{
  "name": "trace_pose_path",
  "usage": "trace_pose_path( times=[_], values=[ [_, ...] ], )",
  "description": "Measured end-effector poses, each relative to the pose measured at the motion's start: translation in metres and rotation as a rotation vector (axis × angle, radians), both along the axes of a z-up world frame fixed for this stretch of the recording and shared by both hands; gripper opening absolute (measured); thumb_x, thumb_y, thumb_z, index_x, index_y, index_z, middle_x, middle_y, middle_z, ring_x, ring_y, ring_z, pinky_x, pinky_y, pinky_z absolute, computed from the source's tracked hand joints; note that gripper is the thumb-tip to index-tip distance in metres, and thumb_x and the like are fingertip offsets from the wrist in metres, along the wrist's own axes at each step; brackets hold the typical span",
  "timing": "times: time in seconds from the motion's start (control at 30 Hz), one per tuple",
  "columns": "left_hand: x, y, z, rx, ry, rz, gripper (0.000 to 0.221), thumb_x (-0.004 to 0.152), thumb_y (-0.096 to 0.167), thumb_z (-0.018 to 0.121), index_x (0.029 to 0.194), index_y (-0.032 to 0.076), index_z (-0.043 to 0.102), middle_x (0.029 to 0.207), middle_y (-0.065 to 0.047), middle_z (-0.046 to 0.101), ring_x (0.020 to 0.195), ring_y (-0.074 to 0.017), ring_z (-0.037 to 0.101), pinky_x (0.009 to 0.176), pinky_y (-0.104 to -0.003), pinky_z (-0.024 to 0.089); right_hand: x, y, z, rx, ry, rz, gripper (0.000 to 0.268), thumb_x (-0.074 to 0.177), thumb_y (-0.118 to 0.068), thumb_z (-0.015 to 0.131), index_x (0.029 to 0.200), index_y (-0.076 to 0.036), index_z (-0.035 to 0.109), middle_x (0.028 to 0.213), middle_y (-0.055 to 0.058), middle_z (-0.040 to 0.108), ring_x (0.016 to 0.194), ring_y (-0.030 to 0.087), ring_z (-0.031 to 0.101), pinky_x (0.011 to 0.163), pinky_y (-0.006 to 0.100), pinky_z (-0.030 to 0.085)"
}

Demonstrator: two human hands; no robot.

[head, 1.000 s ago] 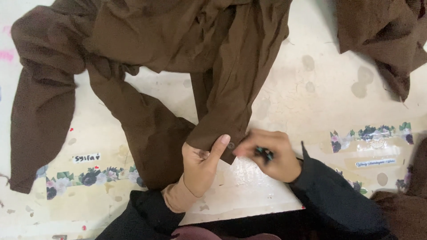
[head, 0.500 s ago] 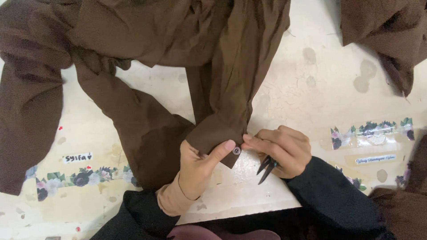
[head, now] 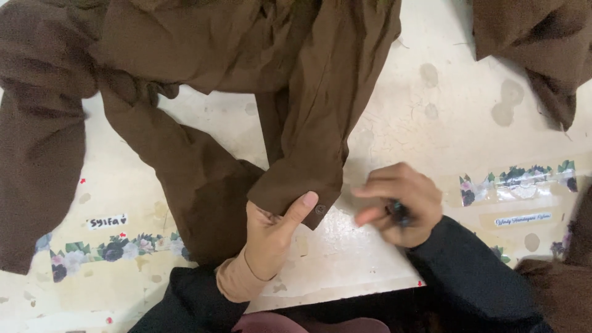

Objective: Trimming loose threads from brown garments using small snips

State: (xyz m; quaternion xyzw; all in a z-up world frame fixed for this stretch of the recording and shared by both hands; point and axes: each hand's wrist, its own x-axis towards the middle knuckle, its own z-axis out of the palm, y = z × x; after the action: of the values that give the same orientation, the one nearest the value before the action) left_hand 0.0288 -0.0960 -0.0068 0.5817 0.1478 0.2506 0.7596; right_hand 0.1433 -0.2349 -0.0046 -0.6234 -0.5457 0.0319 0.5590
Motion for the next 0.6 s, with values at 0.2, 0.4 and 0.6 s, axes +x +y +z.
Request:
trace_pose_path(
  times=[0.2, 0.4, 0.6],
  values=[
    [-0.001, -0.004, -0.007, -0.002, 0.002, -0.011, 0.01, 0.077, 0.007, 0.062, 0.087, 0.004, 0.063, 0.09, -0.007, 0.064, 0.087, -0.0168, 0.061, 0.085, -0.027, 0.049, -0.001, 0.004, 0.002, -0.065, -0.424, -0.107, 0.014, 0.081, -0.006, 0.059, 0.095, -0.006, 0.061, 0.078, 0.008, 0.055, 0.058, 0.013, 0.053, 0.053, 0.022, 0.046],
    [0.002, -0.004, -0.006, 0.036, -0.028, -0.026, 0.009, 0.077, 0.003, 0.061, 0.086, 0.004, 0.061, 0.084, -0.005, 0.062, 0.083, -0.0158, 0.06, 0.079, -0.026, 0.05, -0.009, 0.014, 0.012, -0.116, -0.299, -0.172, 0.02, 0.062, 0.01, 0.04, 0.072, -0.004, 0.051, 0.068, 0.006, 0.048, 0.054, 0.013, 0.048, 0.047, 0.021, 0.04],
    [0.001, -0.008, -0.002, 0.028, 0.017, -0.005, 0.014, 0.074, 0.002, 0.063, 0.088, 0.002, 0.062, 0.092, -0.009, 0.063, 0.089, -0.0162, 0.059, 0.086, -0.029, 0.048, -0.011, 0.011, 0.016, -0.068, 0.295, -0.229, 0.028, 0.056, 0.013, 0.028, 0.069, -0.006, 0.043, 0.068, 0.003, 0.039, 0.057, 0.01, 0.036, 0.052, 0.02, 0.027]
  ],
)
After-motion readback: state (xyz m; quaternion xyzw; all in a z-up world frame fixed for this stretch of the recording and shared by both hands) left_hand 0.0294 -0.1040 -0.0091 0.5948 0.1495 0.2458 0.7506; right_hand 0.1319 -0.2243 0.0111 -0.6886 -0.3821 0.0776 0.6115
